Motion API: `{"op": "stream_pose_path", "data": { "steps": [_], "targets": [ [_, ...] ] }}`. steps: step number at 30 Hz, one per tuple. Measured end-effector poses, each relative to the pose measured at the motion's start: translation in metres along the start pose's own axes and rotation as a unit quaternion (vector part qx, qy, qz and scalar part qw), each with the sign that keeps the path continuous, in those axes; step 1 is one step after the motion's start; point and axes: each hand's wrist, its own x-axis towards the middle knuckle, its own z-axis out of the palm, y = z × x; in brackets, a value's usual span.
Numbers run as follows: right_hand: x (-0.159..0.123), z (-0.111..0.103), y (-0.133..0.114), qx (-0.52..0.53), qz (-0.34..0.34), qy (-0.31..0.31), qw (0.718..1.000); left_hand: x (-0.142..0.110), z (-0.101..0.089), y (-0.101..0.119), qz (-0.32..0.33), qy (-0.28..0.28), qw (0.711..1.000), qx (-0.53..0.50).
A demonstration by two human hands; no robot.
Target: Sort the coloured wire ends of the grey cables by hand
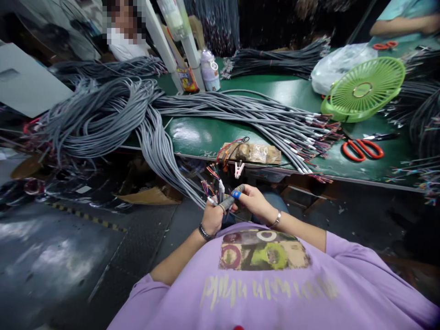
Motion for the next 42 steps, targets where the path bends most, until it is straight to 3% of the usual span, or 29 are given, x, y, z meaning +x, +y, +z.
{"op": "stream_pose_path", "data": {
  "steps": [8,19,27,34,42],
  "targets": [
    [0.004,-0.006,-0.005,0.003,-0.009,-0.115,0.993,0.000,-0.003,-0.001,-0.015,-0.018,1.000,0.013],
    [0.002,0.004,0.008,0.013,-0.014,0.008,1.000,0.000,0.001,-0.006,0.023,0.018,1.000,0.012],
    [-0.003,0.005,0.006,0.061,-0.019,-0.026,0.998,-0.001,-0.001,-0.002,-0.013,-0.043,0.998,0.032],
    [0.000,0.001,0.007,-0.018,-0.033,0.055,0.998,-0.001,-0.002,-0.002,0.013,0.011,1.000,0.005],
    [0.004,-0.006,0.005,0.052,-0.013,0.054,0.997,0.005,-0.004,0.001,-0.009,0.021,0.999,-0.023]
  ]
}}
